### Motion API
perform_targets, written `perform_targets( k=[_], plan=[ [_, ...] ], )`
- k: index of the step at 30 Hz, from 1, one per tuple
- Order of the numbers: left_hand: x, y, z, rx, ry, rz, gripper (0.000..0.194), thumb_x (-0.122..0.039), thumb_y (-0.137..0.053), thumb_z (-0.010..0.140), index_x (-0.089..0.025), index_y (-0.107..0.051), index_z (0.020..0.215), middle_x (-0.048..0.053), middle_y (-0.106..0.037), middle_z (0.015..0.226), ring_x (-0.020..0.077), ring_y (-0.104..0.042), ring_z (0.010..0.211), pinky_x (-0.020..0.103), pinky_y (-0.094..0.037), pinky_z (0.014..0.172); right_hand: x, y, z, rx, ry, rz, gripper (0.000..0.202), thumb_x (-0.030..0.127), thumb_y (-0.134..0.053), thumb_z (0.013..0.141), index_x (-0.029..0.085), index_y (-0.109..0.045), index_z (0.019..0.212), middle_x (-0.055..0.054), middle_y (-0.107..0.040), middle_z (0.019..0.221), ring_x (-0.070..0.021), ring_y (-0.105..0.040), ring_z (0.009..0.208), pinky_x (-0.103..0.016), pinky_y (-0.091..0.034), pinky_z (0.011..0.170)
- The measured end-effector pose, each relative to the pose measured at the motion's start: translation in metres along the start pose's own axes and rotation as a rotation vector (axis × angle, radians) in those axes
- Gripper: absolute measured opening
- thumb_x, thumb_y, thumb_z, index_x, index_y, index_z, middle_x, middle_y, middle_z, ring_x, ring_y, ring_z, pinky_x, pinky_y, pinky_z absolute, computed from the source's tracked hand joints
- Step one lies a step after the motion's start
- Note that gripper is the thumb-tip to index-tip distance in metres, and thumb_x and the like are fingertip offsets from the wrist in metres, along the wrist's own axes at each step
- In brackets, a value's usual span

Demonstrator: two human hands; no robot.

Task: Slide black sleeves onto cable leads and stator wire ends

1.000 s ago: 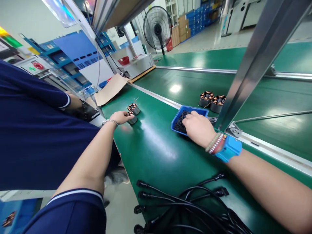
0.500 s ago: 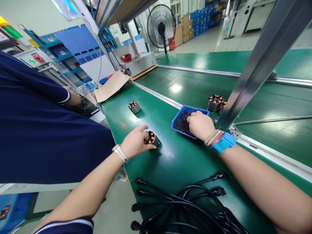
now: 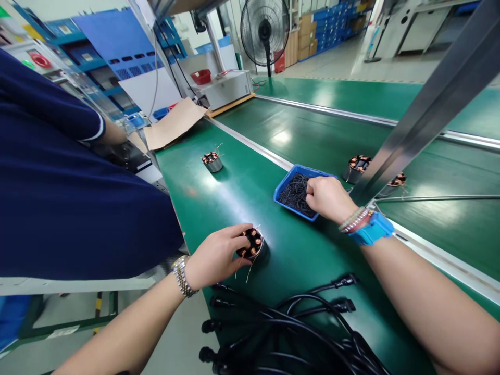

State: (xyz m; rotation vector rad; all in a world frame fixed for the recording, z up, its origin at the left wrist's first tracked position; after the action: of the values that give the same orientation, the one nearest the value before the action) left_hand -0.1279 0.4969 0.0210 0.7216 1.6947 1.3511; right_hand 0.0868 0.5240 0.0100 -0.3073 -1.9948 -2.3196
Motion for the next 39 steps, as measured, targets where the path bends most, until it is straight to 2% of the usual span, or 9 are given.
perform_targets(
  k=[4, 7, 11, 14, 16, 20, 25, 34, 39],
  plan=[
    [0.001, -0.002, 0.000, -0.018, -0.025, -0.034, 0.011, -0.028, -0.059, 0.071, -0.019, -0.059, 0.076, 0.007, -0.049, 0.120, 0.0208, -0.054, 0.100, 0.034, -0.048, 0.079, 0.007, 0.013, -0.007, -0.102, 0.038, 0.175, 0.023, 0.008, -0.046, 0.066, 0.013, -0.062, 0.081, -0.006, -0.064, 0.075, -0.0170, -0.058, 0.072, -0.027, -0.041, 0.068],
    [0.000, -0.004, 0.000, -0.023, -0.060, -0.077, 0.009, -0.027, -0.059, 0.072, -0.019, -0.059, 0.077, 0.006, -0.049, 0.120, 0.0193, -0.053, 0.101, 0.032, -0.047, 0.081, 0.031, 0.016, -0.020, -0.122, 0.107, 0.535, 0.020, 0.010, -0.047, 0.068, 0.015, -0.063, 0.080, -0.004, -0.065, 0.079, -0.0148, -0.058, 0.076, -0.028, -0.043, 0.074],
    [-0.003, -0.006, 0.002, -0.025, -0.068, -0.098, 0.008, -0.024, -0.060, 0.071, -0.019, -0.058, 0.077, 0.006, -0.049, 0.121, 0.0184, -0.052, 0.102, 0.031, -0.046, 0.083, 0.057, -0.030, -0.036, 0.189, -0.107, 1.157, 0.006, 0.019, -0.054, 0.067, 0.014, -0.058, 0.069, 0.000, -0.060, 0.061, -0.0101, -0.055, 0.054, -0.025, -0.045, 0.057],
    [-0.005, -0.006, 0.002, -0.024, -0.065, -0.101, 0.009, -0.024, -0.061, 0.070, -0.019, -0.058, 0.077, 0.006, -0.050, 0.120, 0.0184, -0.053, 0.099, 0.032, -0.047, 0.082, 0.067, -0.064, -0.046, 0.361, -0.283, 1.425, 0.010, 0.021, -0.058, 0.065, 0.012, -0.057, 0.068, -0.001, -0.059, 0.061, -0.0079, -0.054, 0.052, -0.022, -0.044, 0.054],
    [-0.004, -0.006, 0.001, -0.027, -0.058, -0.102, 0.010, -0.025, -0.061, 0.070, -0.018, -0.059, 0.077, 0.006, -0.050, 0.119, 0.0187, -0.053, 0.100, 0.032, -0.047, 0.082, 0.069, -0.074, -0.048, 0.376, -0.334, 1.508, 0.012, 0.022, -0.060, 0.065, 0.011, -0.059, 0.069, 0.000, -0.059, 0.059, -0.0060, -0.052, 0.051, -0.019, -0.043, 0.052],
    [-0.003, -0.006, 0.001, -0.034, -0.057, -0.099, 0.008, -0.024, -0.060, 0.071, -0.019, -0.058, 0.077, 0.006, -0.049, 0.121, 0.0186, -0.053, 0.101, 0.032, -0.046, 0.082, 0.069, -0.076, -0.046, 0.326, -0.388, 1.664, 0.014, 0.018, -0.063, 0.061, 0.012, -0.058, 0.072, 0.002, -0.057, 0.055, -0.0045, -0.050, 0.047, -0.016, -0.040, 0.047],
    [-0.004, -0.006, 0.001, -0.060, -0.079, -0.101, 0.008, -0.023, -0.061, 0.070, -0.017, -0.057, 0.075, 0.007, -0.050, 0.119, 0.0188, -0.054, 0.098, 0.032, -0.048, 0.080, 0.075, -0.075, -0.045, 0.376, -0.402, 1.815, 0.017, 0.017, -0.066, 0.060, 0.010, -0.057, 0.072, -0.001, -0.062, 0.061, -0.0067, -0.057, 0.055, -0.017, -0.045, 0.054],
    [-0.004, -0.005, 0.001, -0.076, -0.091, -0.098, 0.011, -0.023, -0.063, 0.069, -0.017, -0.057, 0.076, 0.008, -0.051, 0.118, 0.0195, -0.055, 0.096, 0.033, -0.048, 0.080, 0.079, -0.080, -0.047, 0.504, -0.383, 1.917, 0.013, 0.015, -0.066, 0.063, 0.010, -0.059, 0.072, -0.003, -0.064, 0.063, -0.0071, -0.059, 0.057, -0.016, -0.047, 0.056],
    [-0.003, -0.006, 0.001, -0.066, -0.092, -0.102, 0.011, -0.023, -0.063, 0.069, -0.017, -0.057, 0.076, 0.007, -0.050, 0.118, 0.0195, -0.054, 0.098, 0.033, -0.048, 0.080, 0.077, -0.081, -0.047, 0.495, -0.404, 1.924, 0.012, 0.014, -0.066, 0.063, 0.010, -0.059, 0.072, -0.003, -0.063, 0.063, -0.0071, -0.059, 0.057, -0.016, -0.047, 0.055]
  ],
)
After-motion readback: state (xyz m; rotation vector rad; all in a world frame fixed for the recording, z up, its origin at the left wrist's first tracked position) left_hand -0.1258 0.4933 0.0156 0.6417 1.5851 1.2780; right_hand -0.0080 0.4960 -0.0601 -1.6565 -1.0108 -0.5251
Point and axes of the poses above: each hand's wrist, its own z-axis towards the middle knuckle, its own y-axis out of the back of the hand, x = y × z, the point moved 7 cm from there along z, towards the middle knuckle
